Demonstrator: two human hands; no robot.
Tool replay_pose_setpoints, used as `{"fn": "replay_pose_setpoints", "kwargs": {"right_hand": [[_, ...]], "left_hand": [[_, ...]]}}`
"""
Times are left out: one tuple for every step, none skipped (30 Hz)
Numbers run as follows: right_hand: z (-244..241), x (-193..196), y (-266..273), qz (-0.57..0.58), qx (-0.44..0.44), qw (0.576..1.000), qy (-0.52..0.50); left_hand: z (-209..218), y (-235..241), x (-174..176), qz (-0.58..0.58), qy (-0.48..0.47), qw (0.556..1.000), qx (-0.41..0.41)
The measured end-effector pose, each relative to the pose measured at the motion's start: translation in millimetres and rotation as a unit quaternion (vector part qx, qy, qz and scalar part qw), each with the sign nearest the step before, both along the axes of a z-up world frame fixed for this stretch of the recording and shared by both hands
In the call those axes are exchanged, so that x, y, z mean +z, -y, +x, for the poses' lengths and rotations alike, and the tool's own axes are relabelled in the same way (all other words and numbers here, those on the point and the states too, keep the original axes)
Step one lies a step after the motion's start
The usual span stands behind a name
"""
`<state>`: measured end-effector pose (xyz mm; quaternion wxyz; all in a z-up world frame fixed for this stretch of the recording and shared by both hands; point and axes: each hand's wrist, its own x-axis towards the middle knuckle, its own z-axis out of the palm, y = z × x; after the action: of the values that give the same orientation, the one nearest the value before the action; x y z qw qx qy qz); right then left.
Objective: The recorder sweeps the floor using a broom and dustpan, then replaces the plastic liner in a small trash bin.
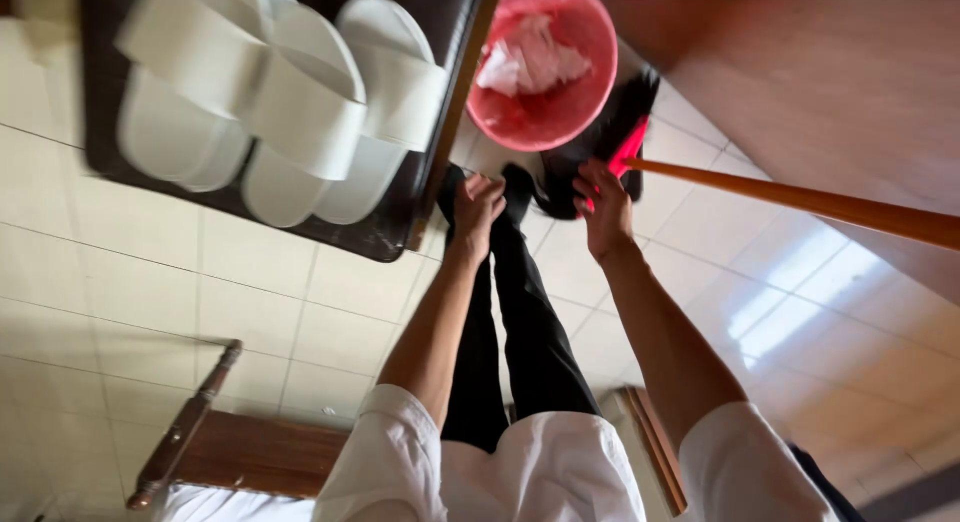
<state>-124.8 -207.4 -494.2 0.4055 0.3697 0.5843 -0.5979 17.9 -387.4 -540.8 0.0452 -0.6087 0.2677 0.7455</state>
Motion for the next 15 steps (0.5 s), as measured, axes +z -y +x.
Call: {"fn": "replay_pose_setpoints", "kwargs": {"right_hand": [[-2.9,-17.1,0.1,-0.026,0.004,0.999,-0.03],[-6.7,-36.3,0.3,-0.022,0.01,0.999,-0.022],[-9.6,-54.0,1.1,-0.009,0.002,1.0,-0.025],[-10.0,-71.6,4.8,0.004,-0.009,1.0,-0.028],[-12.0,-75.1,7.9,0.006,-0.006,1.0,-0.019],[-17.4,-80.9,14.5,-0.014,-0.015,1.0,-0.01],[-22.6,-85.6,21.1,-0.033,-0.024,0.999,-0.001],[-24.2,-89.9,24.2,-0.03,-0.02,0.999,0.003],[-26.0,-93.1,27.4,-0.068,-0.013,0.998,0.005],[-30.5,-97.8,34.1,-0.11,-0.007,0.994,0.004],[-29.6,-120.2,22.0,-0.11,-0.004,0.994,0.005],[-28.2,-141.8,10.9,-0.136,0.014,0.991,0.001],[-26.9,-162.0,0.0,-0.161,0.032,0.986,-0.004],[-27.3,-151.6,10.5,-0.165,0.037,0.986,-0.005],[-27.6,-139.7,20.8,-0.118,0.023,0.993,0.009]], "left_hand": [[-5.7,4.9,-8.4,-0.02,0.003,1.0,-0.015],[-13.5,5.6,-15.7,-0.016,0.011,1.0,-0.01],[-20.7,7.2,-22.0,-0.022,0.011,0.999,-0.023],[-26.8,12.8,-27.3,-0.029,0.013,0.999,-0.039],[-31.6,11.9,-29.3,-0.026,0.022,0.999,-0.036],[-39.2,14.3,-32.8,-0.037,0.017,0.998,-0.045],[-46.6,16.6,-35.2,-0.048,0.013,0.997,-0.055],[-47.5,11.5,-42.9,-0.045,0.016,0.998,-0.051],[-48.6,6.3,-49.2,-0.053,0.01,0.997,-0.052],[-52.9,5.0,-56.6,-0.064,0.001,0.996,-0.054],[-53.7,0.3,-65.8,-0.065,0.002,0.997,-0.051],[-54.2,-3.2,-73.8,-0.079,-0.006,0.996,-0.037],[-54.7,-6.6,-80.5,-0.092,-0.015,0.995,-0.024],[-54.4,-7.2,-79.3,-0.096,-0.016,0.995,-0.019],[-54.2,-8.0,-76.8,-0.115,-0.004,0.993,-0.022]]}}
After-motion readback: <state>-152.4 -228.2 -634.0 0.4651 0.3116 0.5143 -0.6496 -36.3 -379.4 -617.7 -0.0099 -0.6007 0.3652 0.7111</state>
